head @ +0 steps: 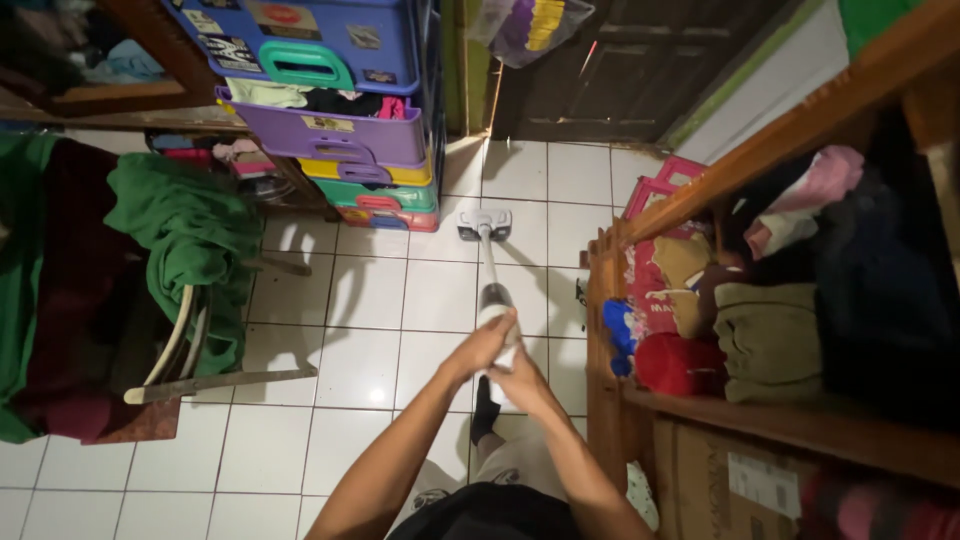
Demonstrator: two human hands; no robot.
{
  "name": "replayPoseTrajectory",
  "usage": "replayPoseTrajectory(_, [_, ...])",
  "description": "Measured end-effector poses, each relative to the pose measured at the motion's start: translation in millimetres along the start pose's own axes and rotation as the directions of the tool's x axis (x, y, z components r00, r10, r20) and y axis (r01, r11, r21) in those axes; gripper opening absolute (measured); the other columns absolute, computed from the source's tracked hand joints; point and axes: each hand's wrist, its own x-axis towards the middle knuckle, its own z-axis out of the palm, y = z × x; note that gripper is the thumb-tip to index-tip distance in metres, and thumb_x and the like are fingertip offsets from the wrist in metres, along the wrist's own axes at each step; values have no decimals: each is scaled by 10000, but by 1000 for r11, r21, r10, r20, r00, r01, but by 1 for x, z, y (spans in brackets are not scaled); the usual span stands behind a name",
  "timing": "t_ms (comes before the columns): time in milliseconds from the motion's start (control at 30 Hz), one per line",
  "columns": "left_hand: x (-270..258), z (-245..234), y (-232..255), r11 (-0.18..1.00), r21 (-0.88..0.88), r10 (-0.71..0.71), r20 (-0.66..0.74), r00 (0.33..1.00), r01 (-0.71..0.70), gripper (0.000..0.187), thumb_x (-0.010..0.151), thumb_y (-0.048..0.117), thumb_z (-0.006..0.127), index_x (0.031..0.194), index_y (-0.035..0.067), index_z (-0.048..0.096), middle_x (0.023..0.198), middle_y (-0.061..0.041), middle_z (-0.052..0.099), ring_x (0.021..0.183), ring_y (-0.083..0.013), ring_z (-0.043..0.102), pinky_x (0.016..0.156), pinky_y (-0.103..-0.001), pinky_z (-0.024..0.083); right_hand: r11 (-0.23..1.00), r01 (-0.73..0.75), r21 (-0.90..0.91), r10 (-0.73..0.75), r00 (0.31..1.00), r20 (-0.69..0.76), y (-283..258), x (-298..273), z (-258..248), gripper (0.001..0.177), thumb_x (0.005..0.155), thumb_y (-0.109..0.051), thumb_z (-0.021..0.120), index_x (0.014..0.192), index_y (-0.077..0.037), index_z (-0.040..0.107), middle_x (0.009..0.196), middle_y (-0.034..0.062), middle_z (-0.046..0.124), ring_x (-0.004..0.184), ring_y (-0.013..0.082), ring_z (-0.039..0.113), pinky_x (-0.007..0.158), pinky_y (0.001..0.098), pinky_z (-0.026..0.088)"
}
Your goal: The person vacuums the tiled floor throughout the rooms using a handheld stick vacuum cleaner.
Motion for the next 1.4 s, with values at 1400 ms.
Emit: replayPoseTrajectory(1400, [-317,-104,-101,967,-254,-136,-509,850,3,571,1000,354,501,1514,106,472,1239,-156,713,1147,-255,678,960,-399,556,964,-29,264,169,834,-525,122,-167,-112,530,927,-187,708,1438,-90,602,781,60,616,535,118,487,407,323,387])
